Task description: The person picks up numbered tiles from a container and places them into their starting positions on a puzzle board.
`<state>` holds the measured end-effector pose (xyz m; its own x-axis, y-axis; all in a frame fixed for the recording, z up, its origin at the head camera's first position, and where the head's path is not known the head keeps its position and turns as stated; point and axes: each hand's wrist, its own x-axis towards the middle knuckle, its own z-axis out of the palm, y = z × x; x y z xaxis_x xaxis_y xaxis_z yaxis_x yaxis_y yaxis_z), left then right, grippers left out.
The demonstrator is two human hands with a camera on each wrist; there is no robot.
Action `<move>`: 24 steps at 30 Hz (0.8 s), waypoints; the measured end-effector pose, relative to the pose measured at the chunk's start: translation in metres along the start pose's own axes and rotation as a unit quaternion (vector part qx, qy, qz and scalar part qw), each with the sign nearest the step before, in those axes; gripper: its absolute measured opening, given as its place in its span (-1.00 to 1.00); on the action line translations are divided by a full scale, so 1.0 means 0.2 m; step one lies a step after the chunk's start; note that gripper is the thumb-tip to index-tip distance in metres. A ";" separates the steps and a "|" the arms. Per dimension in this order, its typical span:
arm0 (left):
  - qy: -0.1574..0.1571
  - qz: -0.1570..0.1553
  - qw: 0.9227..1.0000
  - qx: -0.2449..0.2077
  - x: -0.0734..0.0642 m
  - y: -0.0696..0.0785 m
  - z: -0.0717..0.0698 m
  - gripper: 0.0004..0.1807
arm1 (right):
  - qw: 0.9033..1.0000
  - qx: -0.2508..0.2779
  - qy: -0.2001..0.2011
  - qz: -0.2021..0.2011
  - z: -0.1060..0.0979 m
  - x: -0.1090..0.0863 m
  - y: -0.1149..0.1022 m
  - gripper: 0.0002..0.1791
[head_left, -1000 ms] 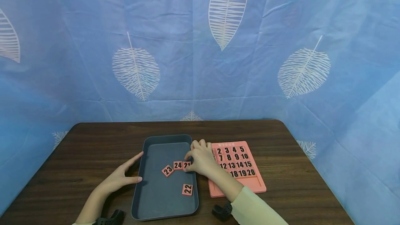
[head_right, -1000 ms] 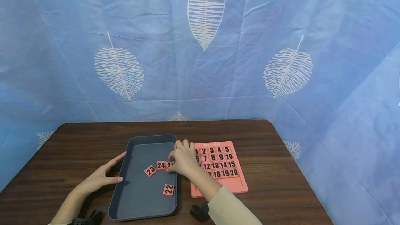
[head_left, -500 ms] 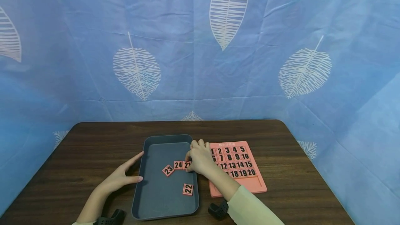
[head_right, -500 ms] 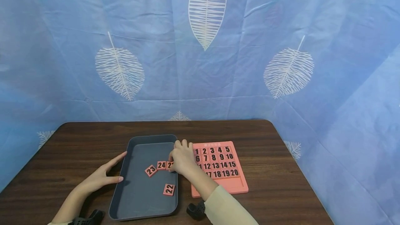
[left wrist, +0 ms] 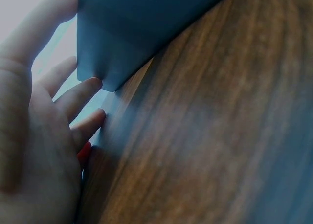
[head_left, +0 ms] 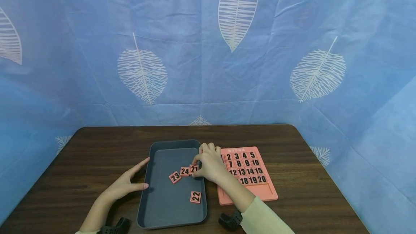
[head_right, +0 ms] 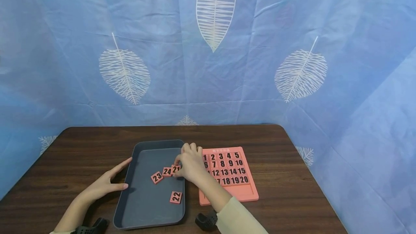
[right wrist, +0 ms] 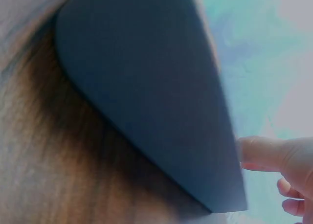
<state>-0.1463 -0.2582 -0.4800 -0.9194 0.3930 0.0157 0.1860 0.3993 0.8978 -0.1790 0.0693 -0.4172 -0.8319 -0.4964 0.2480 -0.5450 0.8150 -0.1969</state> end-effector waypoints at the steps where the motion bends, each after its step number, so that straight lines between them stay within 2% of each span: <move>1: 0.001 0.001 1.000 0.003 0.00 0.00 0.00 -0.10 | 1.000 0.003 0.004 0.000 -0.01 0.00 0.00 -0.68; 12: 0.003 -0.003 1.000 0.006 0.00 0.00 0.00 -0.09 | 0.998 0.047 0.044 -0.006 -0.15 -0.12 0.03 -0.69; 24: 0.003 -0.002 1.000 0.012 0.00 0.01 0.00 -0.09 | 0.998 0.045 0.043 0.000 -0.21 -0.30 0.13 -0.68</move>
<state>-0.1460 -0.2580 -0.4774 -0.9223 0.3862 0.0152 0.1905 0.4200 0.8873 -0.1398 0.1329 -0.3964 -0.8217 -0.4664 0.3276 -0.5558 0.7829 -0.2795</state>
